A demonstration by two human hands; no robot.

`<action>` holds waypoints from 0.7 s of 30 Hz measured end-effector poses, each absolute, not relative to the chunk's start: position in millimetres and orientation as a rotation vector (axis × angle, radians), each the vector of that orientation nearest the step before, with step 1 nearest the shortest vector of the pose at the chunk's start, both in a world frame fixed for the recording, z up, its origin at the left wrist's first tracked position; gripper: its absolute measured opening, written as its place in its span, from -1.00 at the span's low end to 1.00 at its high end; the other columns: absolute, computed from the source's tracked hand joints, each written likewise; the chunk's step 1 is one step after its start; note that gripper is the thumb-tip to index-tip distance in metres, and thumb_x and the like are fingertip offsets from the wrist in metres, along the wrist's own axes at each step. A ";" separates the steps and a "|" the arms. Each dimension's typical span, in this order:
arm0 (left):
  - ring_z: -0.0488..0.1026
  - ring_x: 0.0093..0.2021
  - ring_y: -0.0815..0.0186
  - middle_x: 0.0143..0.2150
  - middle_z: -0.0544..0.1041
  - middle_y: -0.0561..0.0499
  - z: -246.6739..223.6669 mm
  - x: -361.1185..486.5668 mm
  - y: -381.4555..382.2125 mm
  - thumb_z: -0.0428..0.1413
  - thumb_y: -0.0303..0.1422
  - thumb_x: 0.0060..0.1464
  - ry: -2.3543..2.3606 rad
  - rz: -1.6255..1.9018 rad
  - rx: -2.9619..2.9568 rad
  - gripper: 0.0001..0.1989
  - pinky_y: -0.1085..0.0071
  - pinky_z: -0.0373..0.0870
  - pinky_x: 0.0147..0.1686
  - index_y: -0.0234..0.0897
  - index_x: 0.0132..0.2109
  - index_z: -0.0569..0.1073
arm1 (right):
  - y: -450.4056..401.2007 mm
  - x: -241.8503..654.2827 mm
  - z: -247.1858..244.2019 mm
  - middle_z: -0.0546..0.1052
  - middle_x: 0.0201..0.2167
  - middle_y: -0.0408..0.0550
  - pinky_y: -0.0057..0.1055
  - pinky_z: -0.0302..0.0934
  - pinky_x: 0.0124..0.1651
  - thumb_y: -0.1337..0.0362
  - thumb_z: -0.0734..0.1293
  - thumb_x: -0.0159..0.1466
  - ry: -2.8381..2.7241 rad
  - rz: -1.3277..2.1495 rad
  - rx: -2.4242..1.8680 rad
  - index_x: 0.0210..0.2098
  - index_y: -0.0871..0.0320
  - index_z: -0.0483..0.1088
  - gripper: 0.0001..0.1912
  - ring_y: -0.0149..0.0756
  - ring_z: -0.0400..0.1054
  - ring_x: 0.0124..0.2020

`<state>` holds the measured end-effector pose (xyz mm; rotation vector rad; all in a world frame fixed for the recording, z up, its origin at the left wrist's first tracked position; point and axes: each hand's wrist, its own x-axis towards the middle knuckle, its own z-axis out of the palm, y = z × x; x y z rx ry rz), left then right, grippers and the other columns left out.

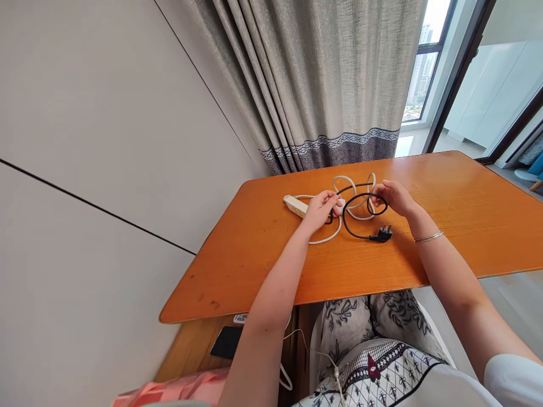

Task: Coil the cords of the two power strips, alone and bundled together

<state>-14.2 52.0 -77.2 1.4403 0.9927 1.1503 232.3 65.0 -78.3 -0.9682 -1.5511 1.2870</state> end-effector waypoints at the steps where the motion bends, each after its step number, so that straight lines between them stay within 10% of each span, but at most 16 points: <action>1: 0.37 -0.58 0.47 -0.46 0.51 0.09 -77.0 -13.9 51.2 0.21 -0.25 0.16 0.967 1.135 1.438 -0.78 0.51 0.26 -0.52 -0.27 -0.32 0.39 | 65.2 231.5 -80.2 0.43 -0.57 -0.01 -0.31 0.25 -0.43 -0.37 0.22 0.20 -1.574 1.292 -1.050 -0.56 0.12 0.32 -0.35 -0.28 0.32 -0.53; 11: 0.17 -0.66 0.49 -0.61 0.32 0.23 -81.3 -3.8 38.5 0.20 -0.14 0.10 0.858 0.989 1.570 -0.71 0.53 0.05 -0.62 -0.24 -0.22 0.35 | 68.2 203.2 -101.4 0.48 -0.21 -0.10 -0.31 0.34 -0.22 -0.07 0.61 -0.17 -1.372 0.982 -1.195 -0.06 0.10 0.28 -0.20 -0.34 0.41 -0.31; 21: -0.11 -0.69 0.56 -0.66 0.05 0.28 -53.5 -10.3 34.4 0.13 -0.35 0.07 0.836 1.182 1.134 -0.85 0.63 -0.18 -0.67 -0.24 -0.37 0.29 | 76.9 196.8 -107.8 0.42 -0.55 -0.18 -0.34 0.29 -0.30 -0.16 0.37 0.14 -1.416 0.839 -1.148 -0.37 0.09 0.41 -0.58 -0.32 0.36 -0.48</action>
